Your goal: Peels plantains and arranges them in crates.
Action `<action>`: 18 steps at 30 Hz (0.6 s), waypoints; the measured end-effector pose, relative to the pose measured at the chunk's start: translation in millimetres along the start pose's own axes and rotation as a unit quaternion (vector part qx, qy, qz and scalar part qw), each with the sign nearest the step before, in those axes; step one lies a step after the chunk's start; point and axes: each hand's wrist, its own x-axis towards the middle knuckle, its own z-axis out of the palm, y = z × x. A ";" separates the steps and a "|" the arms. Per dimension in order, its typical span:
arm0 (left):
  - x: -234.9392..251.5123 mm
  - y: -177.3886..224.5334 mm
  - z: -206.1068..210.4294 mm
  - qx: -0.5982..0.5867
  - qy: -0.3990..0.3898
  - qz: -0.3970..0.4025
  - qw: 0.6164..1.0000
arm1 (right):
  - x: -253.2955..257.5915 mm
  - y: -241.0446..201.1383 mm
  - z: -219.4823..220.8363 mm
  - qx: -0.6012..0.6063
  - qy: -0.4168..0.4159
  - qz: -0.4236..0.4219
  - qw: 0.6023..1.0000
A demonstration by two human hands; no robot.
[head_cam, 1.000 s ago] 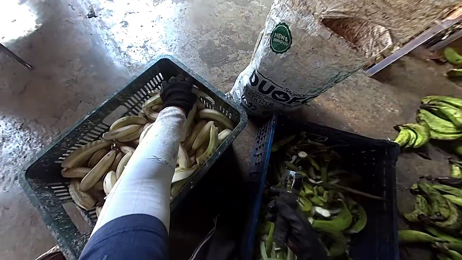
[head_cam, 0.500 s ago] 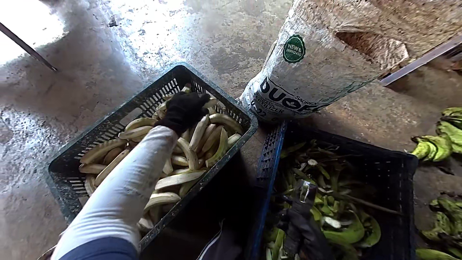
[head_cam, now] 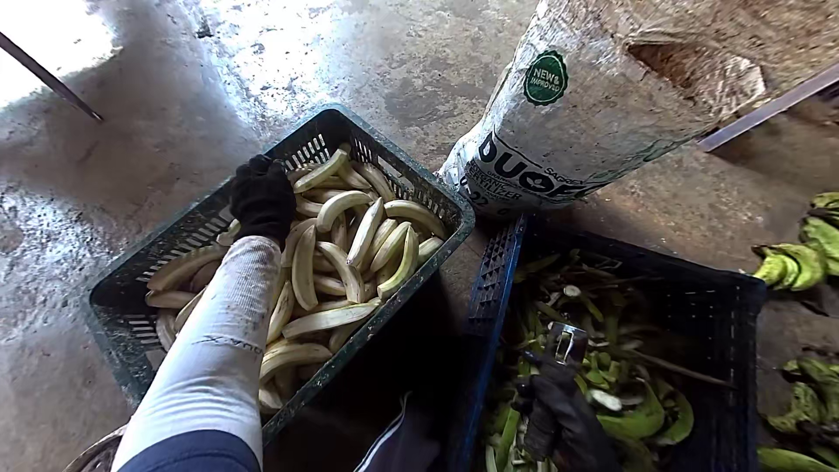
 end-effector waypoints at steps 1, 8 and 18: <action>-2.7 0.4 2.3 -0.011 0.001 0.005 1.000 | 1.6 1.0 -1.0 0.004 -0.002 -0.003 1.000; 9.2 16.2 15.9 0.002 -0.116 0.016 0.993 | 6.0 4.1 4.3 -0.006 0.011 -0.005 1.000; 15.5 21.6 5.4 -0.238 -0.167 -0.133 0.947 | 7.0 7.0 -1.7 -0.008 0.008 -0.001 1.000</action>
